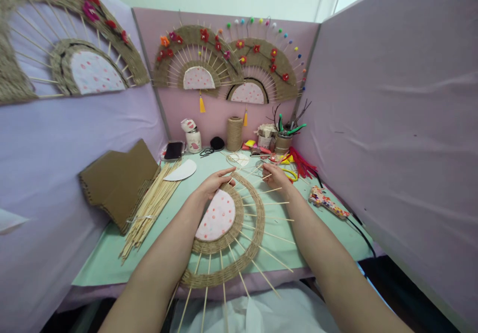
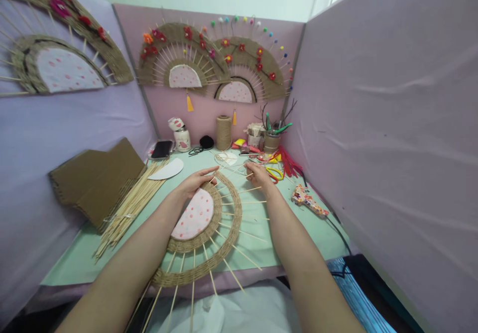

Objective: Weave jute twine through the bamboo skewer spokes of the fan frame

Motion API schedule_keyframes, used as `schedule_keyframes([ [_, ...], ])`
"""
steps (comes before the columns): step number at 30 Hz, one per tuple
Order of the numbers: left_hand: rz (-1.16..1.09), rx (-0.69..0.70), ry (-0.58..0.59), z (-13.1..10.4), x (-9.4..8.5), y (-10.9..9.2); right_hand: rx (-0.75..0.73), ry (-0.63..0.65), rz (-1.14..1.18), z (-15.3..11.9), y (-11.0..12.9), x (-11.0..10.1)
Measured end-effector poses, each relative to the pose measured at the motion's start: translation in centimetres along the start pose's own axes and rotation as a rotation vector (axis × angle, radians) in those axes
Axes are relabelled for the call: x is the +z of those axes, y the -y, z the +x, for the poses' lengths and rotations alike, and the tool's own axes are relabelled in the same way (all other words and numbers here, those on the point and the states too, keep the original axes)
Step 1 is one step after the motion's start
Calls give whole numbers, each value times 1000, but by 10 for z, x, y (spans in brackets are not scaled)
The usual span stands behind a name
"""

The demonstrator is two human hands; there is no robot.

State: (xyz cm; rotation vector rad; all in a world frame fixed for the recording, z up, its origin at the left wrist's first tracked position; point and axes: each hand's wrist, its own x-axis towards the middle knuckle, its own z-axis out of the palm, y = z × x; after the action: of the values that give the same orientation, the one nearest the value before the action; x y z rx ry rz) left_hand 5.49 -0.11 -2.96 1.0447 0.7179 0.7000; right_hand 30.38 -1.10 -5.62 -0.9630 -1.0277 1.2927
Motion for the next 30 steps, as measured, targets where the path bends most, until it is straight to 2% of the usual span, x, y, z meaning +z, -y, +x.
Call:
schedule_keyframes([
  [3,8,-11,-2,-1,1,0,-86,-53,104,1,0,1],
  [7,15,-3,-10,0,-1,0,-165,-80,110,1,1,3],
  [12,5,16,-24,-1,-5,-4,-82,-66,83,-2,2,4],
  [18,-36,64,-88,-3,-8,-11,30,98,-14,-9,-1,10],
  [24,-85,92,-74,-1,-11,-11,296,419,-67,-30,4,24],
  [30,-84,119,-89,-3,-13,-13,244,372,-31,-29,1,26],
])
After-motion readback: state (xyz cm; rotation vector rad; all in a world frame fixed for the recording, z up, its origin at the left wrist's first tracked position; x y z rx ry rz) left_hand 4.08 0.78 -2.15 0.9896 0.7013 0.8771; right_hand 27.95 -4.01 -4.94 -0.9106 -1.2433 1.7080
